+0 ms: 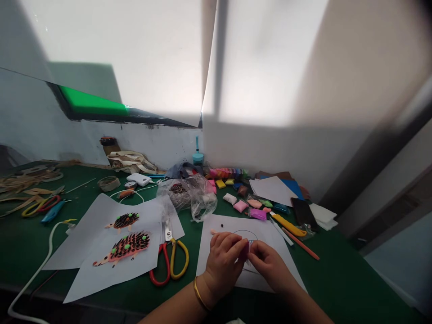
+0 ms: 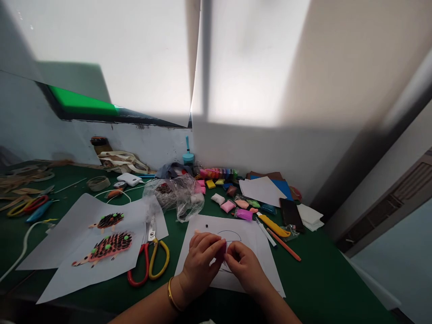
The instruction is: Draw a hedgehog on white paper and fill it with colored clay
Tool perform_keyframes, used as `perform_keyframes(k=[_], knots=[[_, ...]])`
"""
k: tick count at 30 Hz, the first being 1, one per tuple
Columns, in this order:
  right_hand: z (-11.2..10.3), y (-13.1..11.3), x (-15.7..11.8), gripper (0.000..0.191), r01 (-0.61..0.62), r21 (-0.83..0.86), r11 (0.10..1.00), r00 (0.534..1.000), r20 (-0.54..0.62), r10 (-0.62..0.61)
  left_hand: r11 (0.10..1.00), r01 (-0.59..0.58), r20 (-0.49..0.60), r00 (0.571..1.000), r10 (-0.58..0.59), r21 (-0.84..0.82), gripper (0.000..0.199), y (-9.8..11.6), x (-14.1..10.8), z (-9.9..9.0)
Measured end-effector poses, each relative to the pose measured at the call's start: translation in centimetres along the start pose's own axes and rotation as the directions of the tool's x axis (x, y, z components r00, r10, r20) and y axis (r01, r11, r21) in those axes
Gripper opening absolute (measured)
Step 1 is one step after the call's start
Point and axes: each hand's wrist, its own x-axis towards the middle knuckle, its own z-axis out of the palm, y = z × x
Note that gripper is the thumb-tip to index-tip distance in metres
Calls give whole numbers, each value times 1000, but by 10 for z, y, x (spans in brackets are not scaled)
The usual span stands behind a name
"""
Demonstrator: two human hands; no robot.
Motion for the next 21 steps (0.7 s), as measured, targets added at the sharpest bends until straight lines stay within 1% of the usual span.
perform_keyframes(k=[4,7,10,13,16,19,20,21], knots=[[0,1,1,22,34,10,999,999,25,-34,1000,-20,-16,1000,20,-21,35,2,2,-3],[-2,-3,1,19,35,-41,999,999,25,-34,999,-23,-10,1000,23,-29,36,2,2,-5],[-4,-10,-1,16,30,-99,995,998,51,-25,999,-27,3,1000,27,-31,37,1,2,-5],[-7,-16,-2,17,31,-118,993,997,73,-22,998,-39,20,999,40,-52,41,0,0,-4],[-9,-18,-4,20,20,-76,997,997,73,-14,997,-36,34,999,38,-67,47,1,-2,-4],[-11,-19,-6,21,19,-6,1000,998,62,-19,992,5,78,997,5,-124,61,5,-4,-9],[-11,-20,-7,21,16,5,1000,998,54,-16,987,23,90,996,-8,-162,62,7,-4,-12],[-12,-21,-8,21,11,3,1000,999,43,-11,978,43,100,995,-23,-206,58,10,-3,-14]])
